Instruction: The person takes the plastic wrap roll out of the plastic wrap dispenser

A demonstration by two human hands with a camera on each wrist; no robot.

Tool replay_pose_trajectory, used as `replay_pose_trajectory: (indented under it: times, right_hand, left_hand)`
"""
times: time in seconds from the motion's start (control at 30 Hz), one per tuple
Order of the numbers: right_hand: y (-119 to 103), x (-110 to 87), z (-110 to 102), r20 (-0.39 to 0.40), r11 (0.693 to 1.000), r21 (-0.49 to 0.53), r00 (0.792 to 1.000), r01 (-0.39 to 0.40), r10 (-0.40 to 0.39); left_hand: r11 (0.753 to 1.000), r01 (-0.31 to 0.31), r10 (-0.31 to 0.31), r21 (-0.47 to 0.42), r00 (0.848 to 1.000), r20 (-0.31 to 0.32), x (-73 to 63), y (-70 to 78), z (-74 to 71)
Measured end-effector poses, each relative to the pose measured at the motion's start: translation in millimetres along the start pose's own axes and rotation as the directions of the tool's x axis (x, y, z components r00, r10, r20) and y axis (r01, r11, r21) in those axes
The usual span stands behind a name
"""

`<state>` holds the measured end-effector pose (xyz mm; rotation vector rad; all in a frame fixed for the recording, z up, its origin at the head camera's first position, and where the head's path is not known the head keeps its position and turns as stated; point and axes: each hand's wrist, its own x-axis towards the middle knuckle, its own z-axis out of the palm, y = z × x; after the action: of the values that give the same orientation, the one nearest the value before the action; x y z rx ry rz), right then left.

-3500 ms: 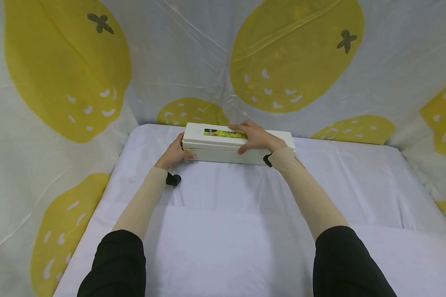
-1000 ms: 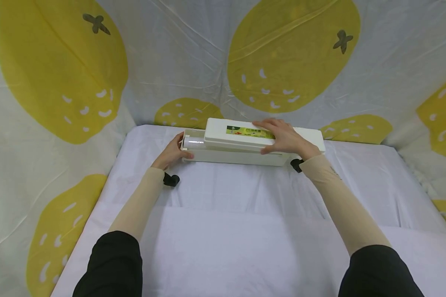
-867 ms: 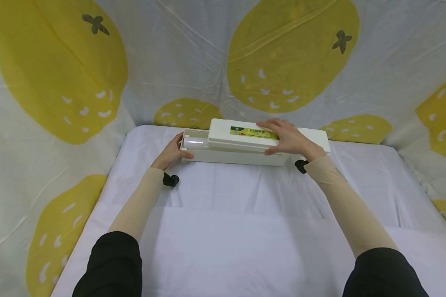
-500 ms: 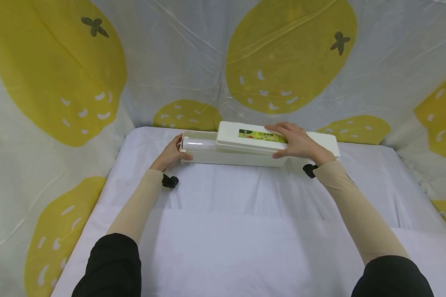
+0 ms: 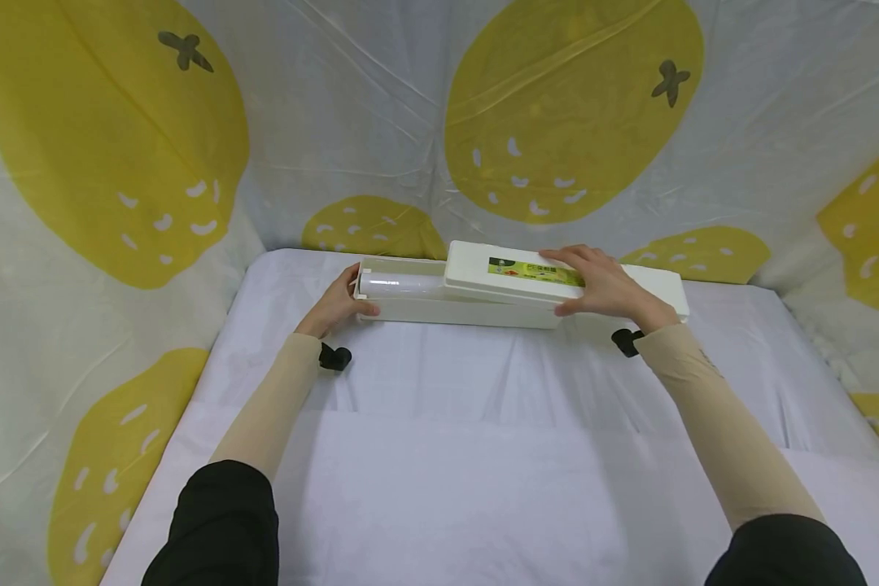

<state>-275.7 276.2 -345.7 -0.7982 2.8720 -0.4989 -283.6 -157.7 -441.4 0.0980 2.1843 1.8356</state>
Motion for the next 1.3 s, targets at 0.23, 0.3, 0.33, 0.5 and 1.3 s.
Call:
replay_pose_trajectory:
  times: [0.23,0.3,0.33,0.5,1.3]
  right_hand:
    - [6.7,-10.2,-3.6,-0.015,1.000,0.006,1.000,-0.019,0.019]
    - [8.8,-13.4,-4.1,-0.017,1.000,0.008,1.000,-0.024,0.024]
    - [9.8,-14.7,-4.0,-0.020,1.000,0.011,0.999,-0.027,0.027]
    - [15.5,-20.4,-4.0,-0.028,0.998,0.023,0.998,-0.060,0.061]
    - [43.8,-48.9,-9.3,-0.070,0.991,0.049,0.990,-0.122,0.125]
  left_hand:
    - [1.000,-0.005,0.005,0.002,1.000,0.012,-0.7,1.4,1.2]
    - [1.000,-0.011,0.011,0.011,1.000,0.016,-0.7,1.5,1.6]
    - [1.000,-0.014,0.014,0.015,1.000,0.018,-0.6,1.4,1.7]
    - [1.000,0.009,-0.008,-0.013,0.999,0.045,-12.3,19.4,3.9]
    - [0.999,0.031,-0.030,-0.025,0.998,0.052,-16.4,24.2,0.2]
